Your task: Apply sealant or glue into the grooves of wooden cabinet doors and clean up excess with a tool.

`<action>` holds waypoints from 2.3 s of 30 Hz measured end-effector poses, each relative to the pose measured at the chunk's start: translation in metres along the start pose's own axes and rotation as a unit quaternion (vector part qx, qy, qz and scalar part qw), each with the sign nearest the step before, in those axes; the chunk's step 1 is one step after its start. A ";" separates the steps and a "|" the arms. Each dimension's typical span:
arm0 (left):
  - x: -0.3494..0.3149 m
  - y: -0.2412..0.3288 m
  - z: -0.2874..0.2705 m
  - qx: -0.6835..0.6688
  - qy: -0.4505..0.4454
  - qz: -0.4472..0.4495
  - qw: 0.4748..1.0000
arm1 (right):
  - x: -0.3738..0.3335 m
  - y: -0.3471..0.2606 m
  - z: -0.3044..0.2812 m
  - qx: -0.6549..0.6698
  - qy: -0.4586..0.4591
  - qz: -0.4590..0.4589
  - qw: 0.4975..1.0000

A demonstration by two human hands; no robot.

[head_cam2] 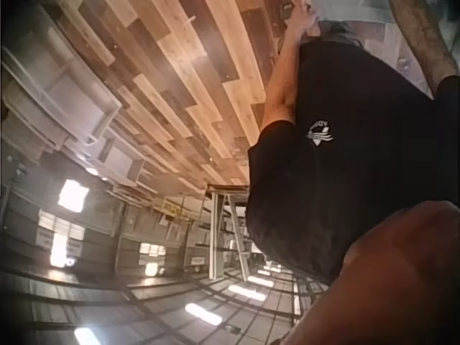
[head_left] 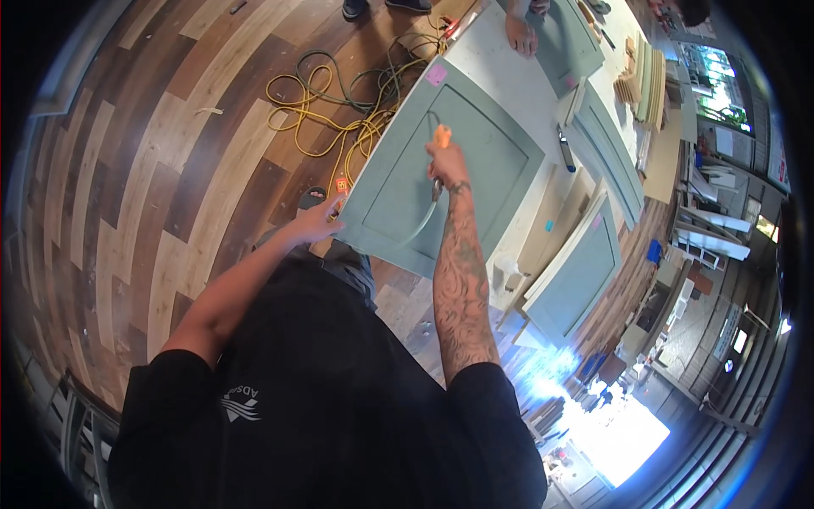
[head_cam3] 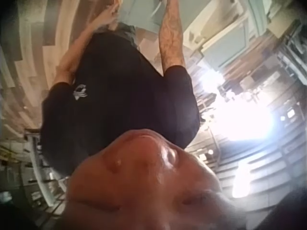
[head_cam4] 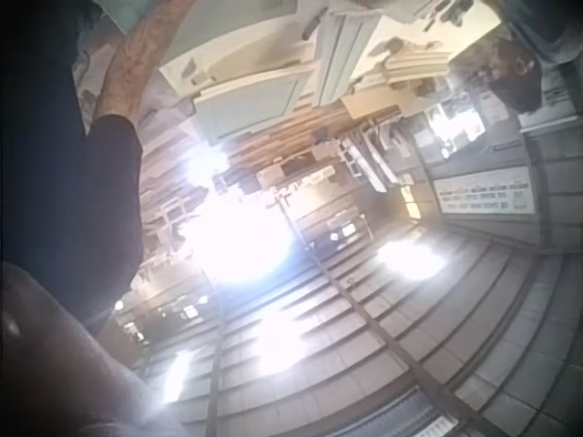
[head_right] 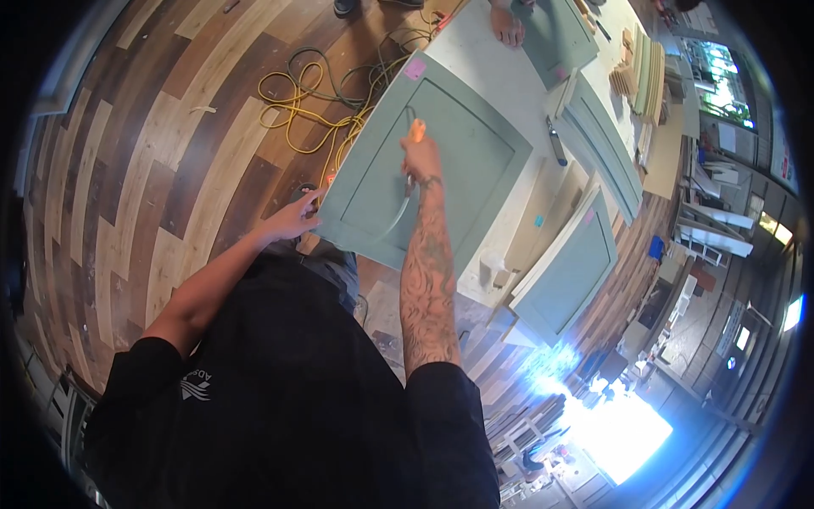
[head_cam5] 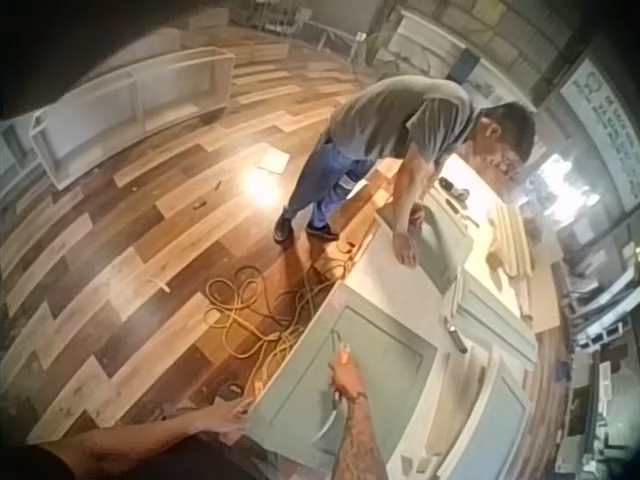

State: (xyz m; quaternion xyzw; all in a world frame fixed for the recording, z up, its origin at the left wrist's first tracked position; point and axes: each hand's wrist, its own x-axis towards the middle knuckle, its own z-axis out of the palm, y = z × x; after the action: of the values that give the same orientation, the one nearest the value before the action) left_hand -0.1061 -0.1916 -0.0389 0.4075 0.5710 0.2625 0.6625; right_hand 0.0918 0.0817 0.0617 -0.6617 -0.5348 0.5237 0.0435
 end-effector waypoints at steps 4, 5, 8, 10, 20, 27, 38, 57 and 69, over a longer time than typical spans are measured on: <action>-0.016 -0.006 -0.008 -0.069 0.021 0.010 0.997 | 0.050 -0.014 -0.007 0.022 0.047 -0.019 0.998; -0.021 -0.017 -0.011 -0.117 0.044 0.009 0.992 | 0.059 -0.017 -0.003 0.029 0.046 -0.025 0.998; -0.043 -0.036 -0.027 -0.200 0.086 -0.032 0.976 | 0.068 -0.018 0.000 0.036 0.056 -0.029 0.997; -0.050 -0.025 -0.029 -0.245 0.125 -0.080 0.958 | 0.067 -0.003 -0.014 0.043 0.082 -0.021 0.996; -0.097 -0.049 -0.060 -0.210 0.267 -0.184 0.922 | 0.059 0.114 -0.136 0.107 0.226 0.070 0.966; -0.100 -0.061 -0.074 -0.136 0.262 -0.219 0.930 | 0.012 0.155 -0.174 0.019 0.251 0.132 0.959; -0.055 -0.059 -0.072 -0.122 0.217 -0.160 0.955 | -0.240 0.300 -0.035 -0.031 0.203 0.218 0.954; -0.056 0.120 -0.006 -0.131 -0.135 0.151 0.971 | -0.225 0.043 0.110 0.334 -0.096 -0.185 0.919; -0.132 -0.086 -0.059 0.050 0.276 0.107 0.954 | -0.171 0.288 -0.019 0.259 0.320 -0.012 0.911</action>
State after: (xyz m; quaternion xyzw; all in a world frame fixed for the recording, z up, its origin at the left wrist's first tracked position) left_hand -0.2009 -0.3305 -0.0401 0.4109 0.6971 0.4048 0.4259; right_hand 0.3172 -0.1592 0.0031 -0.7531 -0.3451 0.4033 0.3888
